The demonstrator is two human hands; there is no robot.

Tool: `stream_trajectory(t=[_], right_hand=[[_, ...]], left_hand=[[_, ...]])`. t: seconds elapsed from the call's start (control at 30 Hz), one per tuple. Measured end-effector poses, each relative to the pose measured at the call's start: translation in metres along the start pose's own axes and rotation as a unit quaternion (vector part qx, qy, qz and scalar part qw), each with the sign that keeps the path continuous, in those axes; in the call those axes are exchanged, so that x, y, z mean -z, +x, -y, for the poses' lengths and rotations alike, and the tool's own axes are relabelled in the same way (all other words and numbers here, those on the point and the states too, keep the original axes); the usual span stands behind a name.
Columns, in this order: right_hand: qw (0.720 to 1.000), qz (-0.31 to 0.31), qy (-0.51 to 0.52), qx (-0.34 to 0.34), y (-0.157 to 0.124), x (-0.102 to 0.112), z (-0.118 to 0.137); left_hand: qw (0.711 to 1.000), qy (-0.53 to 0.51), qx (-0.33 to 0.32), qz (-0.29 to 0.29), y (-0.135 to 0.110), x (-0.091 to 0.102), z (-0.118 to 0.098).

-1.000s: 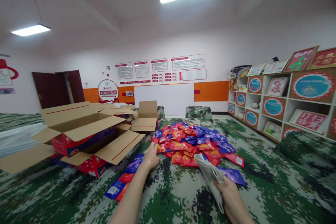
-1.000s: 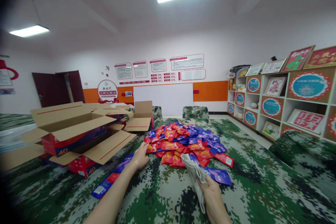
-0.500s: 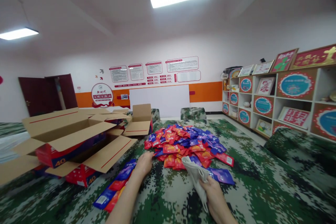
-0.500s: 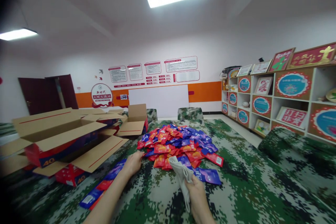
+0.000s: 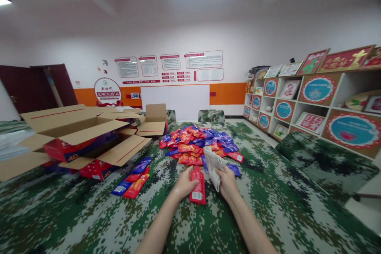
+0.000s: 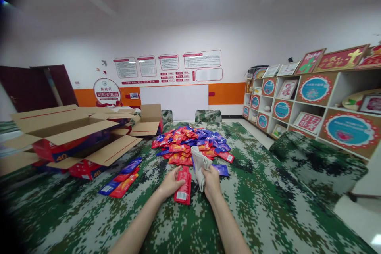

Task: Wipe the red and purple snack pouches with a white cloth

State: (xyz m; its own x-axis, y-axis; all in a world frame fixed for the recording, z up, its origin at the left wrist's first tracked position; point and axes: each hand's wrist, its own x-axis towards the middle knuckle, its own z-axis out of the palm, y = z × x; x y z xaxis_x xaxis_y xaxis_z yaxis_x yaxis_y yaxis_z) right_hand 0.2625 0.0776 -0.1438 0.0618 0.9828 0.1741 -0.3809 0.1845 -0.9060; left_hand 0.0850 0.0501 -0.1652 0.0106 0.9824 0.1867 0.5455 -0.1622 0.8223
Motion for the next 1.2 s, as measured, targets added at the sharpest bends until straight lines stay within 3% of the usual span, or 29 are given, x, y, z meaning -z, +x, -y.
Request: stream_trajectory(t=[0.13, 0.2, 0.27, 0.33, 0.43, 0.53, 0.63, 0.83, 0.97, 1.1, 1.2], right_hand=[[0.999, 0.018, -0.025, -0.011, -0.003, 0.004, 0.000], [0.995, 0.052, -0.083, 0.024, -0.005, 0.003, 0.004], [0.978, 0.103, -0.162, 0.081, -0.009, 0.001, 0.010], [0.943, 0.162, -0.251, 0.149, -0.016, -0.002, 0.014], [0.860, 0.259, -0.371, 0.236, -0.036, -0.004, 0.011], [0.784, 0.342, -0.437, 0.278, -0.056, -0.002, -0.004], [0.752, 0.367, -0.456, 0.303, -0.059, -0.001, -0.024], [0.749, 0.356, -0.487, 0.275, -0.009, -0.013, -0.046], [0.763, 0.355, -0.481, 0.245, 0.017, -0.027, -0.048], [0.785, 0.346, -0.469, 0.211, 0.020, -0.038, -0.031], [0.806, 0.343, -0.436, 0.205, 0.006, -0.041, -0.008]], left_hand=[[0.981, 0.176, -0.029, -0.071, -0.021, -0.006, -0.012], [0.968, 0.233, -0.039, -0.091, -0.036, -0.002, -0.027], [0.961, 0.257, -0.073, -0.071, -0.053, 0.003, -0.043], [0.956, 0.252, -0.149, 0.009, -0.070, 0.007, -0.054], [0.944, 0.239, -0.208, 0.097, -0.089, 0.006, -0.053], [0.946, 0.234, -0.196, 0.106, -0.095, 0.003, -0.038], [0.947, 0.224, -0.200, 0.110, -0.093, 0.003, -0.029], [0.943, 0.158, -0.266, 0.119, -0.089, 0.012, -0.039], [0.944, 0.169, -0.262, 0.106, -0.089, 0.012, -0.036], [0.945, 0.185, -0.248, 0.102, -0.091, 0.010, -0.033], [0.949, 0.180, -0.241, 0.099, -0.093, 0.011, -0.036]])
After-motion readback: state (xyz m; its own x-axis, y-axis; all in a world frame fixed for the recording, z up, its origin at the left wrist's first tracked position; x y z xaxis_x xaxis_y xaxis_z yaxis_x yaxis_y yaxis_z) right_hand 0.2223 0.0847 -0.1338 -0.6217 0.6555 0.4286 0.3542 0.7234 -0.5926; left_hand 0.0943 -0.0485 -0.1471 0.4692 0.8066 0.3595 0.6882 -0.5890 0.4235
